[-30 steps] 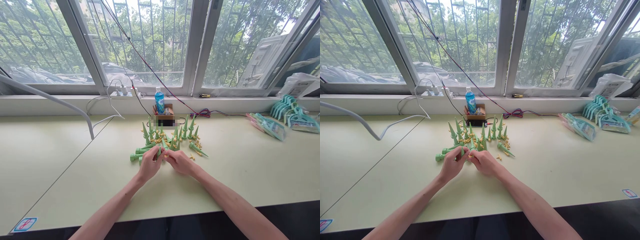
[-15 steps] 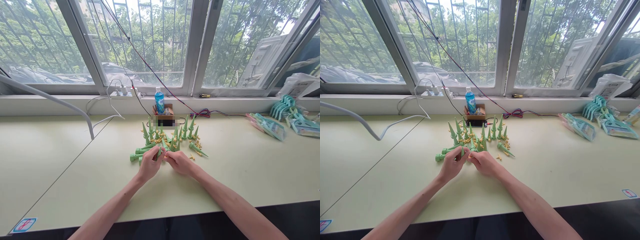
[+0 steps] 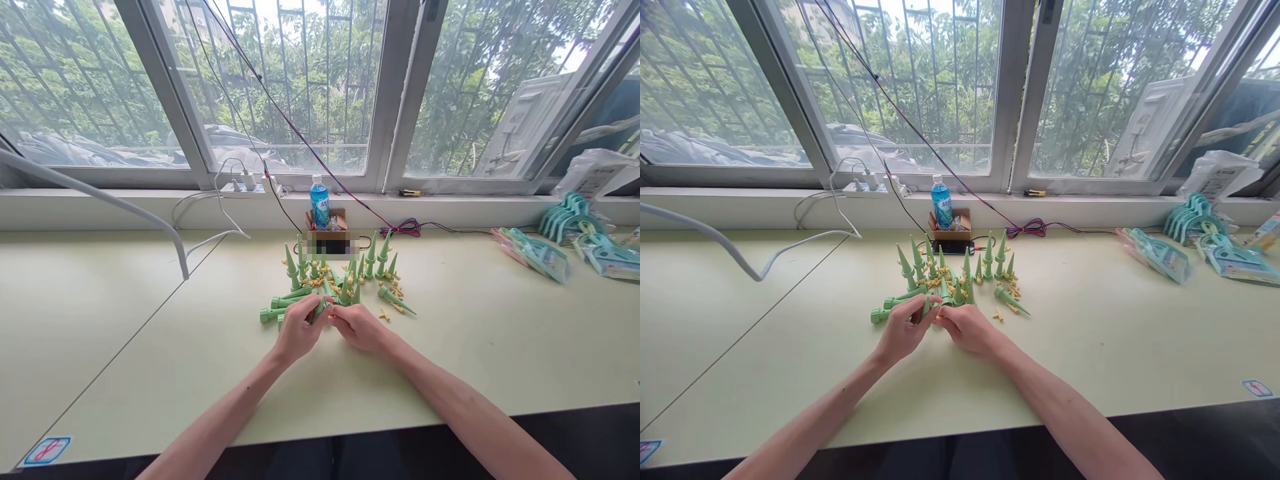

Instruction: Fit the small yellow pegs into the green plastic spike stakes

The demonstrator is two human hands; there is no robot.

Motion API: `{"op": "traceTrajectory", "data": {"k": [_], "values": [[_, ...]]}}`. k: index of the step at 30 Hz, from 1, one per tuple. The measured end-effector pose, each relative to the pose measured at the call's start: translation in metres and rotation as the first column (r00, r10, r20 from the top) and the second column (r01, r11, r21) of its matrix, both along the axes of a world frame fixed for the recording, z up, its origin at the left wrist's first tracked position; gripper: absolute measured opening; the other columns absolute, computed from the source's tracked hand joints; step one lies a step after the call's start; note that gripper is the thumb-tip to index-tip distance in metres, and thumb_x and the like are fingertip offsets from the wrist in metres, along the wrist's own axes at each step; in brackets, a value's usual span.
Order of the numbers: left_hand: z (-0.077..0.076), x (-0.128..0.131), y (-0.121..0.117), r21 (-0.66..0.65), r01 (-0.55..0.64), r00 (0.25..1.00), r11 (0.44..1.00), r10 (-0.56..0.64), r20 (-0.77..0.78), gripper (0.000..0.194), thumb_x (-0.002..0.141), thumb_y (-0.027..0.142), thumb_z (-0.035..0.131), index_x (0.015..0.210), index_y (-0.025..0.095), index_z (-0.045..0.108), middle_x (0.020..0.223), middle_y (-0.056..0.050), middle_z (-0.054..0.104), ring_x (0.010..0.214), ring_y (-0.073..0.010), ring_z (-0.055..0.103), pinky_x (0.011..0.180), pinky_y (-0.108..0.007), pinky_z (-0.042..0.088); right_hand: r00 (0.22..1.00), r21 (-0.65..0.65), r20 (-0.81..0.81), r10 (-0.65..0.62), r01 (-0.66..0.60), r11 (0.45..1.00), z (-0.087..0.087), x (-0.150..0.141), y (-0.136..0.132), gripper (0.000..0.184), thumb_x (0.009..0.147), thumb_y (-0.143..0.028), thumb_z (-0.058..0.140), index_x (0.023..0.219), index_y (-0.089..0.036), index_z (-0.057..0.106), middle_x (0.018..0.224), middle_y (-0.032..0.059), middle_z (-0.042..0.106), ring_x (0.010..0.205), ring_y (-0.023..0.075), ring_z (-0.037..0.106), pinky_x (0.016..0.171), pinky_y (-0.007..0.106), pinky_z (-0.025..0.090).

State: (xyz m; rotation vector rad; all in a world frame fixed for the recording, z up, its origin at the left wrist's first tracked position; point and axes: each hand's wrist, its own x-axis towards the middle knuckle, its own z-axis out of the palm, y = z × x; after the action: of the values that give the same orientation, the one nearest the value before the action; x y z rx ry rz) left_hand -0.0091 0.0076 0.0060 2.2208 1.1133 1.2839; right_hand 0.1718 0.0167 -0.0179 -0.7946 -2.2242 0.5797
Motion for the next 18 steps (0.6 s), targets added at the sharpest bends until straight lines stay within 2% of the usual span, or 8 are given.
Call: {"op": "traceTrajectory", "data": {"k": [6,14,18], "values": [[0.001,0.0002,-0.0003,-0.019,-0.014,1.0,1.0,0.014,0.006,0.027,0.094,0.028,0.054,0.069,0.018,0.053,0.062,0.002,0.046,0.054,-0.0099,0.035,0.05,-0.022,0.03,1.0,0.01,0.006,0.005,-0.005,1.0,0.0003,-0.0001,-0.0003,0.025,0.101,-0.029,0.037,0.081,-0.019,0.048,0.062,-0.0047,0.035,0.053,0.0092,0.026,0.052,0.022,0.026],[0.004,0.0012,-0.0019,-0.028,-0.022,1.0,0.999,0.023,0.016,0.019,0.093,0.028,0.056,0.082,0.016,0.064,0.059,0.004,0.04,0.052,-0.0094,0.031,0.048,-0.022,0.029,1.0,0.017,0.024,0.001,-0.001,1.0,-0.0015,-0.0002,-0.0004,0.026,0.102,-0.03,0.036,0.081,-0.019,0.049,0.062,-0.0043,0.036,0.053,0.0097,0.025,0.052,0.022,0.026],[0.0037,0.0011,-0.002,-0.025,-0.029,0.999,0.999,0.03,0.015,0.019,0.093,0.029,0.055,0.083,0.016,0.066,0.059,0.005,0.035,0.052,-0.0094,0.029,0.047,-0.022,0.028,1.0,0.007,0.024,0.0,0.0,1.0,-0.002,-0.0001,-0.0003,0.026,0.101,-0.029,0.036,0.08,-0.02,0.048,0.062,-0.0048,0.035,0.053,0.0095,0.025,0.053,0.022,0.026]]}}
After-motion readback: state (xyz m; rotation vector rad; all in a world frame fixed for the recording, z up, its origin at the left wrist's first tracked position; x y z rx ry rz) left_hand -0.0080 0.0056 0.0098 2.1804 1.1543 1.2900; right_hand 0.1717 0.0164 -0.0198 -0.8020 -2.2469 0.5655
